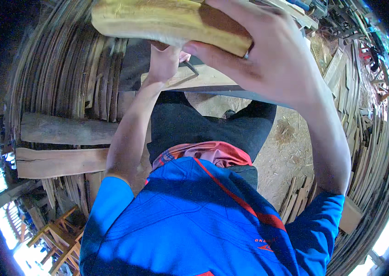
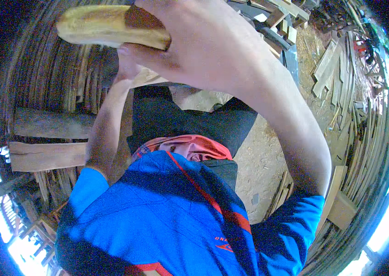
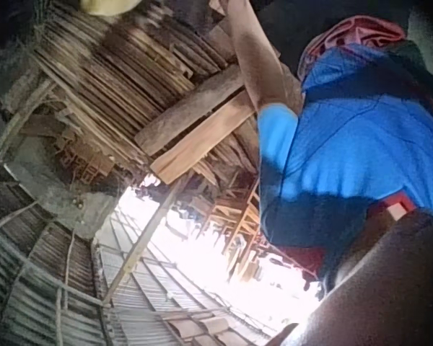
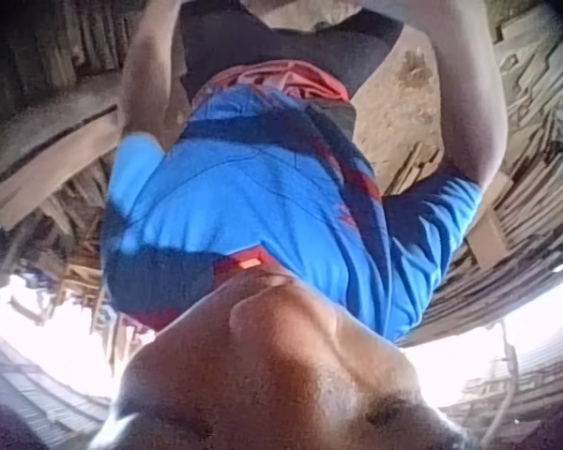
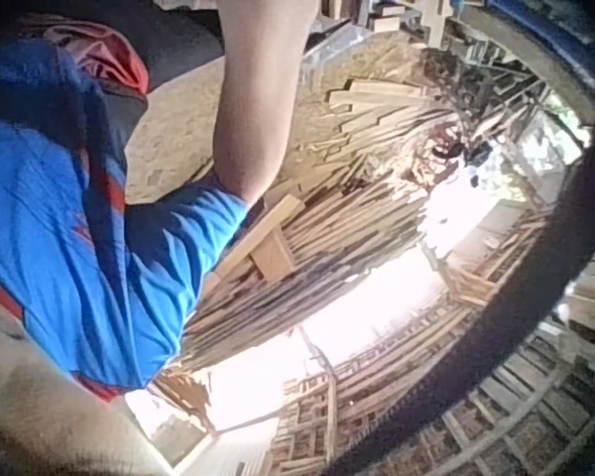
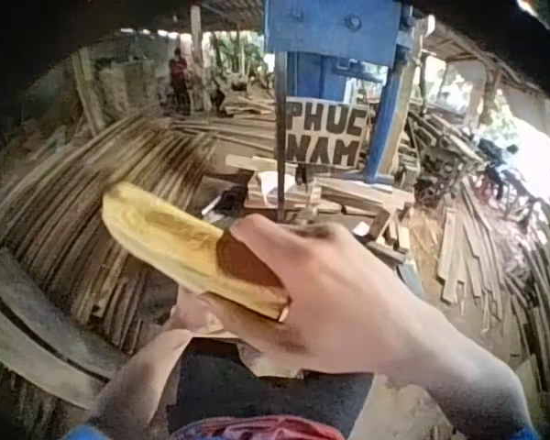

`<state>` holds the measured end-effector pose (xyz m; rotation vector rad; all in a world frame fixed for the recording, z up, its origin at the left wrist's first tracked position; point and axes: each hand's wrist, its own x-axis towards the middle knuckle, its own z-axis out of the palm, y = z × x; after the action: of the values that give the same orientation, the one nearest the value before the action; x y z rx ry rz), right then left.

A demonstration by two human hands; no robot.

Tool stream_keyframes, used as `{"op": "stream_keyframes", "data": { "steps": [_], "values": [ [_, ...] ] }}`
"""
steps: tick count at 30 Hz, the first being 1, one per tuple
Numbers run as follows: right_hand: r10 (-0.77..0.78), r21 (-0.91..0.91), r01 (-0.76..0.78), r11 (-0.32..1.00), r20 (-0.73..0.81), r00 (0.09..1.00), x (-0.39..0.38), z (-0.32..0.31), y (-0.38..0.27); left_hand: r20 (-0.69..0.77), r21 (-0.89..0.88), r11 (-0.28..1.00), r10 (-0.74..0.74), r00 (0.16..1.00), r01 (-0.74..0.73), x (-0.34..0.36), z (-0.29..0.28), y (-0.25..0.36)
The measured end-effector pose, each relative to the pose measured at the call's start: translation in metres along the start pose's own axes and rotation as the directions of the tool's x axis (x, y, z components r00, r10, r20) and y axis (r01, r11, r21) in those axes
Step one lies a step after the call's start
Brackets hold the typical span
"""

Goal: Carving a slot in a piece of wood using a chisel and a wooden mallet.

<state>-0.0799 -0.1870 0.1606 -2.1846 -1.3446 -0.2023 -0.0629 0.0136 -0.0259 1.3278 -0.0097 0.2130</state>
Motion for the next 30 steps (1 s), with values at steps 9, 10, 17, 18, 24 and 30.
{"op": "stream_keyframes", "data": {
  "steps": [9,10,17,18,24,30],
  "values": [
    [0.629,0.725,-0.242,0.645,-0.323,0.708,-0.042,0.115,0.097,0.079,-0.228,0.95,0.236,0.968,-0.213,-0.032,-0.035,-0.002],
    [0.697,0.778,-0.306,0.549,-0.224,0.681,-0.051,0.136,0.112,0.083,-0.304,0.929,0.245,0.966,-0.21,-0.038,-0.047,-0.004],
    [0.851,0.849,-0.383,0.363,-0.134,0.508,-0.089,0.217,0.158,0.013,-0.31,0.907,0.304,0.953,-0.285,-0.055,-0.055,0.011],
    [0.855,0.859,-0.39,0.33,-0.097,0.51,-0.088,0.213,0.158,0.013,-0.303,0.913,0.291,0.957,-0.273,-0.052,-0.056,0.011],
    [0.775,0.687,-0.463,0.561,-0.239,0.584,-0.098,0.231,0.182,0.057,-0.289,0.916,0.308,0.95,-0.279,-0.036,-0.048,0.006],
    [0.871,0.829,-0.452,0.33,-0.083,0.485,-0.093,0.222,0.165,0.165,-0.288,0.935,0.26,0.951,-0.206,-0.026,-0.053,0.006]
  ]
}}
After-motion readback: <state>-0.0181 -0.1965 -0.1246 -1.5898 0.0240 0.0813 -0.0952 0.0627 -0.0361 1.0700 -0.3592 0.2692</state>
